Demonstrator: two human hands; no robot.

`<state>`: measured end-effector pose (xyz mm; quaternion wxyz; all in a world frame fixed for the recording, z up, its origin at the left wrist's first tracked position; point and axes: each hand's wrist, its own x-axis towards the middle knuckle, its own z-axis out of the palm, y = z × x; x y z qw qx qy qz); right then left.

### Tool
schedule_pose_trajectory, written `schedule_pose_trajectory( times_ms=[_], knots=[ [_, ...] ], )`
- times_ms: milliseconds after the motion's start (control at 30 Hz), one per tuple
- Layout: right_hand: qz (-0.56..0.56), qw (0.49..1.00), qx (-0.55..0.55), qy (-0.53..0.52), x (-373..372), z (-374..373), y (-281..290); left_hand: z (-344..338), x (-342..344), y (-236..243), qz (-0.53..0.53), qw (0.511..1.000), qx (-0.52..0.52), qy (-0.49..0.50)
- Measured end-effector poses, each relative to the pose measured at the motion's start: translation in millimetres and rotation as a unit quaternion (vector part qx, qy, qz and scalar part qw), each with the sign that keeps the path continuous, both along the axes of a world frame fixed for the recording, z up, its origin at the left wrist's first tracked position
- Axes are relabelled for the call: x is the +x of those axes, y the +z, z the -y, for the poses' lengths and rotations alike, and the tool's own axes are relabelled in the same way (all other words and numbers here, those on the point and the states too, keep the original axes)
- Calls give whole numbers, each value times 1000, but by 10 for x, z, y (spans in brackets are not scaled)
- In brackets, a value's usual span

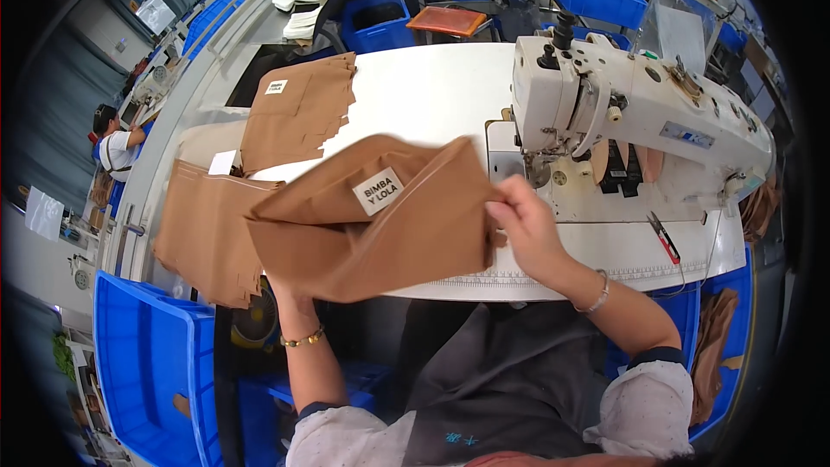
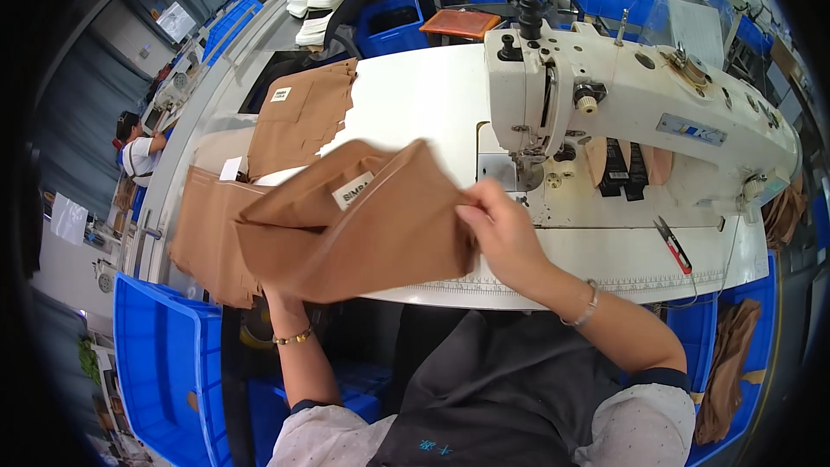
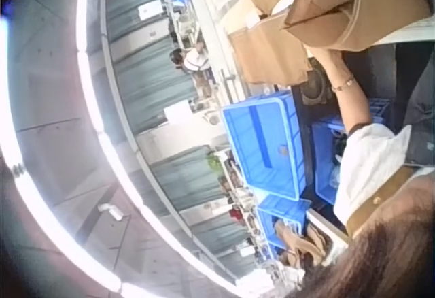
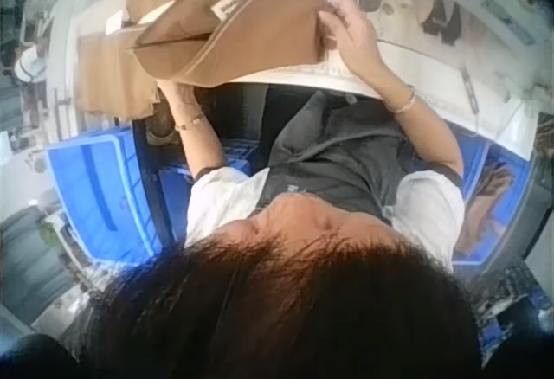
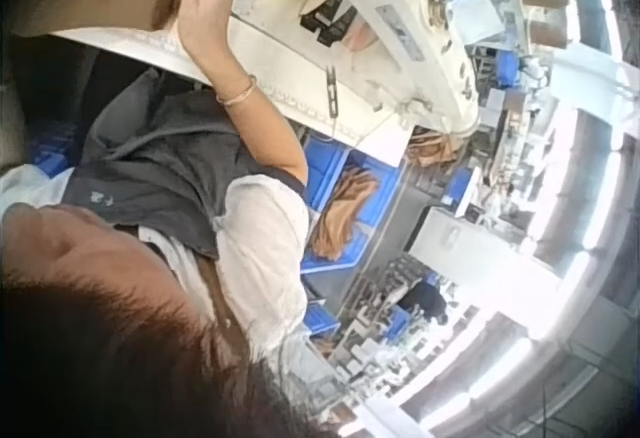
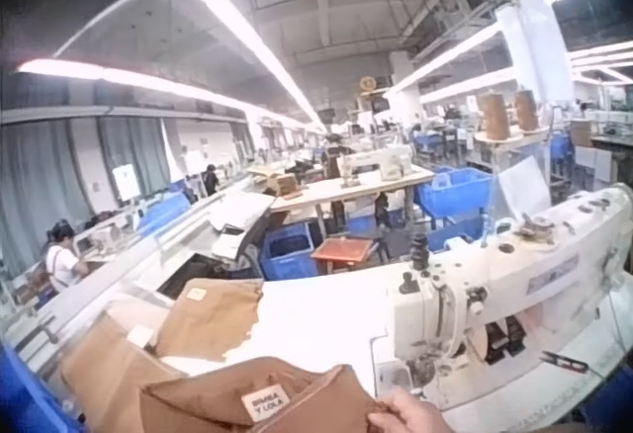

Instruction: Sewing a fabric or leather component using an industrial sewing machine.

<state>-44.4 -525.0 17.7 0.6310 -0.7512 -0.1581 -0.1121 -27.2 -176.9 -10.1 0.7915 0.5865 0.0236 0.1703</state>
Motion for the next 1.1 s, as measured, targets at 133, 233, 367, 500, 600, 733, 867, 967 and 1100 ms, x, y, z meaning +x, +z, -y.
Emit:
schedule_pose_trajectory(
  times_ms=[133, 233, 367, 500, 600, 733, 867, 967, 1100],
  knots=[
    [-215, 920, 329, -9, -440, 374, -174, 107, 115, 45, -31, 994, -24, 104],
    [-187, 925, 323, -65, -682, 449, -204, 151, 191, -43, 57, 948, 258, 175],
    [-187, 969, -38, -155, -918, 730, -259, 522, 168, 65, -142, 717, 667, 144],
    [122, 916, -308, -226, -933, 730, 36, 534, 124, 129, -93, 712, 678, 154],
    [156, 919, -350, -98, -1043, 460, 96, 890, 172, -97, -43, 736, 669, 90],
    [236, 845, -472, -85, -894, -219, -605, 1107, -26, -42, -38, 786, 616, 28],
    [101, 887, -450, 0, -1081, 204, 62, 754, 82, -157, -11, 850, 527, 7],
    [8, 921, -380, -80, -1717, 1058, 615, 596, 213, -317, 21, 798, 601, -29],
    [-55, 800, -418, -426, -2811, 2078, 1125, 701, 166, -282, 55, 787, 615, -17]
  ],
)
